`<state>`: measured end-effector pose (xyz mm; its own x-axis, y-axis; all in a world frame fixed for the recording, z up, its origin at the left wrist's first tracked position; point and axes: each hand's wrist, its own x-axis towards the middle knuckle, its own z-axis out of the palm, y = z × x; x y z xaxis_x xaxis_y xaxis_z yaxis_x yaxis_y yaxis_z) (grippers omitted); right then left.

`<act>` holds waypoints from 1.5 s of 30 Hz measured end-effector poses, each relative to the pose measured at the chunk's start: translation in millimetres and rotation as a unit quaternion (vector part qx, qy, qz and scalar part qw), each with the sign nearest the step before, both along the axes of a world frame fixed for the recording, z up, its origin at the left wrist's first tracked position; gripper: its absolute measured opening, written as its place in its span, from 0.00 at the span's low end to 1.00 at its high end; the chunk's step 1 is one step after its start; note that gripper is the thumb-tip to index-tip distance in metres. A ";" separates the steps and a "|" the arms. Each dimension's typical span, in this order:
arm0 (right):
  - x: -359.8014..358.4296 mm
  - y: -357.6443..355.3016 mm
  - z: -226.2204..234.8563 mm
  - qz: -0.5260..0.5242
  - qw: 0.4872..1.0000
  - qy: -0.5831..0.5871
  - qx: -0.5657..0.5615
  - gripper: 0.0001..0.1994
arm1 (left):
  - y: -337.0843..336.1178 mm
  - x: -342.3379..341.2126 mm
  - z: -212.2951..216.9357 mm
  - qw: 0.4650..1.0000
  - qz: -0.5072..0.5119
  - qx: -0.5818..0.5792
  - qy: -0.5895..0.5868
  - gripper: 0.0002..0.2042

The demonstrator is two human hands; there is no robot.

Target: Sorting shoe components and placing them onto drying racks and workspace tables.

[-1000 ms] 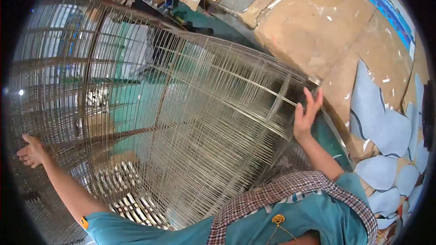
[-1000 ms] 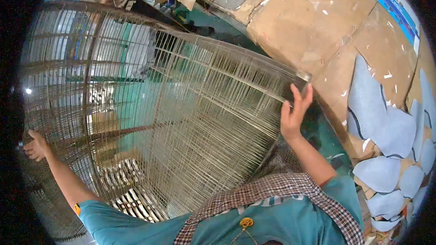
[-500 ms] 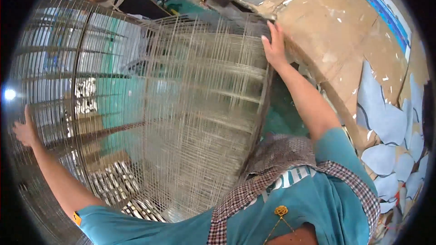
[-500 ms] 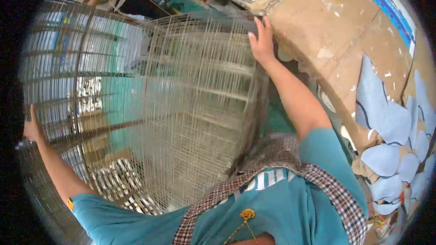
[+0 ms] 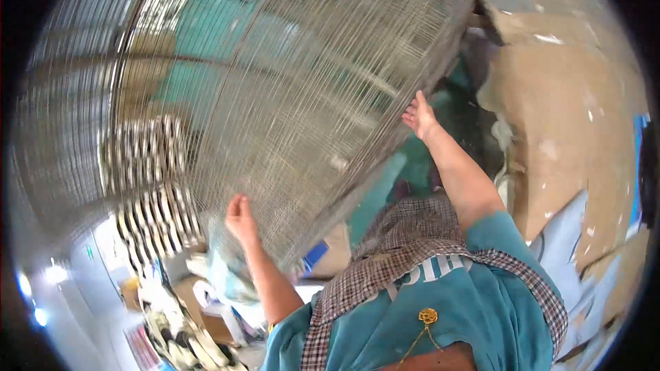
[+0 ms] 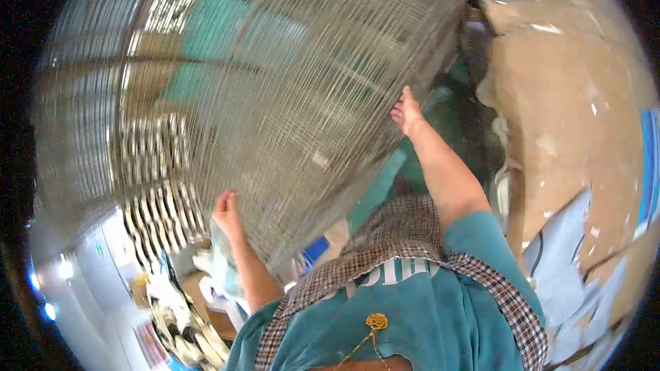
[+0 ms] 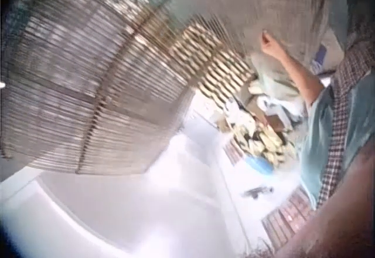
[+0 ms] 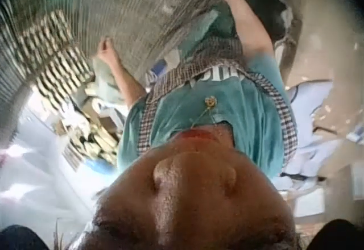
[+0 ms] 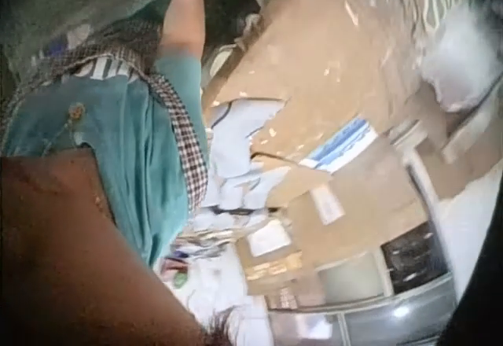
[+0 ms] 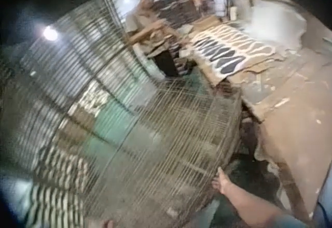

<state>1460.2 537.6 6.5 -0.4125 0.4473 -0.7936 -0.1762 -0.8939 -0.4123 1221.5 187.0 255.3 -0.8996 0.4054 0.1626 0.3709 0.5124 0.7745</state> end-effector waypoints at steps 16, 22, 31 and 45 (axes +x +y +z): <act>-29.9 -6.9 120.2 -0.078 0.992 0.066 0.069 0.21 | -103.4 138.9 -26.9 0.766 0.337 0.525 -0.152 0.11; -41.9 -27.6 213.3 -0.089 0.978 0.139 0.124 0.25 | -132.8 127.7 -104.2 0.513 0.428 0.578 -0.468 0.32; -25.4 -34.0 196.4 -0.053 0.974 0.168 0.140 0.26 | -137.1 46.1 -50.7 0.403 0.158 0.852 -0.294 0.39; 13.5 -53.6 194.5 -0.033 0.972 0.161 0.165 0.20 | -163.5 85.4 -34.1 0.493 0.322 0.743 -0.319 0.31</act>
